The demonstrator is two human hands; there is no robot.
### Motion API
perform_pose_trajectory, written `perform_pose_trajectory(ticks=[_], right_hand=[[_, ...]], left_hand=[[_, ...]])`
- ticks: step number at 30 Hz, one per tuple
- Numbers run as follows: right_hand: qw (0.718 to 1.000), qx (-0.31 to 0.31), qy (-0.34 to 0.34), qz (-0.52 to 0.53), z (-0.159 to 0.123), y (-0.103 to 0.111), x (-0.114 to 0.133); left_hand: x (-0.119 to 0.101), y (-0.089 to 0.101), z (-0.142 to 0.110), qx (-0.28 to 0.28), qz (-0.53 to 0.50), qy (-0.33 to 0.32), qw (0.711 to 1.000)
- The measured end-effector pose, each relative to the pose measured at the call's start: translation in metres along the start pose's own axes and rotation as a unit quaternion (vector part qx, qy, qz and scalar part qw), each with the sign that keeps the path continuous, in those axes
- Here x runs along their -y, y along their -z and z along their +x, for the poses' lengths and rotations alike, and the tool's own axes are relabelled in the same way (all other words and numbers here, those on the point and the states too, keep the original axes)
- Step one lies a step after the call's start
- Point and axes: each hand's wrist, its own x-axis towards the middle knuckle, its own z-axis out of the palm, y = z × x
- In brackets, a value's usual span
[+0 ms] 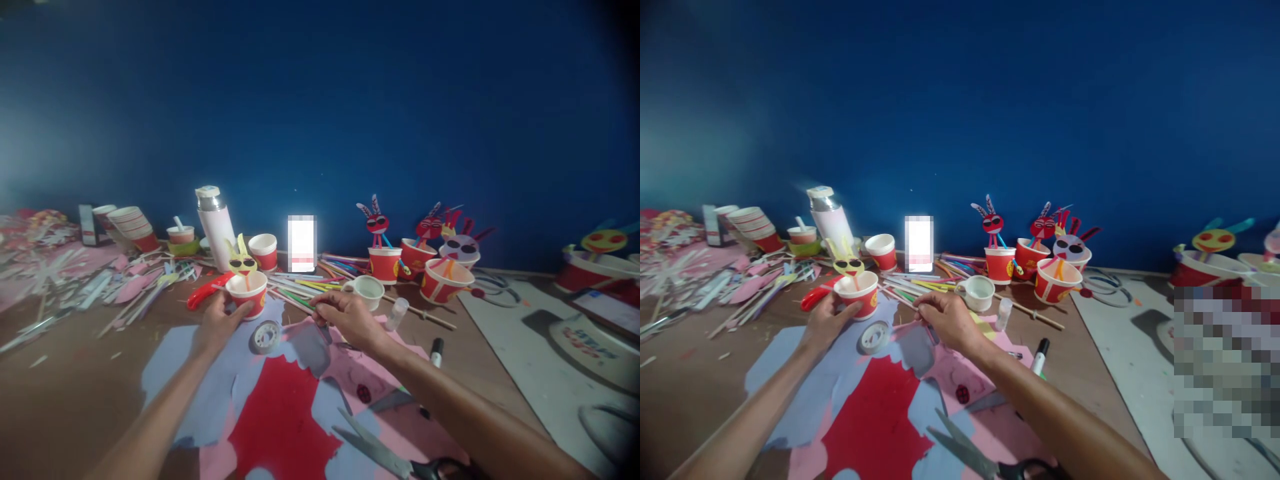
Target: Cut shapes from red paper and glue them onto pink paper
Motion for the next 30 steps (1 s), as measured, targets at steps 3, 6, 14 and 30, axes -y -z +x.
perform_pose_trajectory(ticks=[3, 6, 14, 30], right_hand=[[1.000, 0.010, 0.002, -0.013, 0.000, 0.001, -0.001], [1.000, 0.019, 0.003, -0.022, 0.000, 0.002, -0.002], [0.998, 0.057, 0.010, -0.039, -0.001, 0.004, -0.004], [0.947, 0.059, 0.193, -0.252, -0.024, -0.016, 0.017]], left_hand=[[0.004, -0.001, 0.001, 0.003, -0.001, -0.014, 1.000], [0.006, 0.000, 0.001, 0.011, -0.002, -0.021, 1.000], [0.002, 0.003, -0.004, 0.023, -0.018, -0.016, 0.999], [-0.070, 0.005, -0.110, 0.167, -0.441, 0.173, 0.865]])
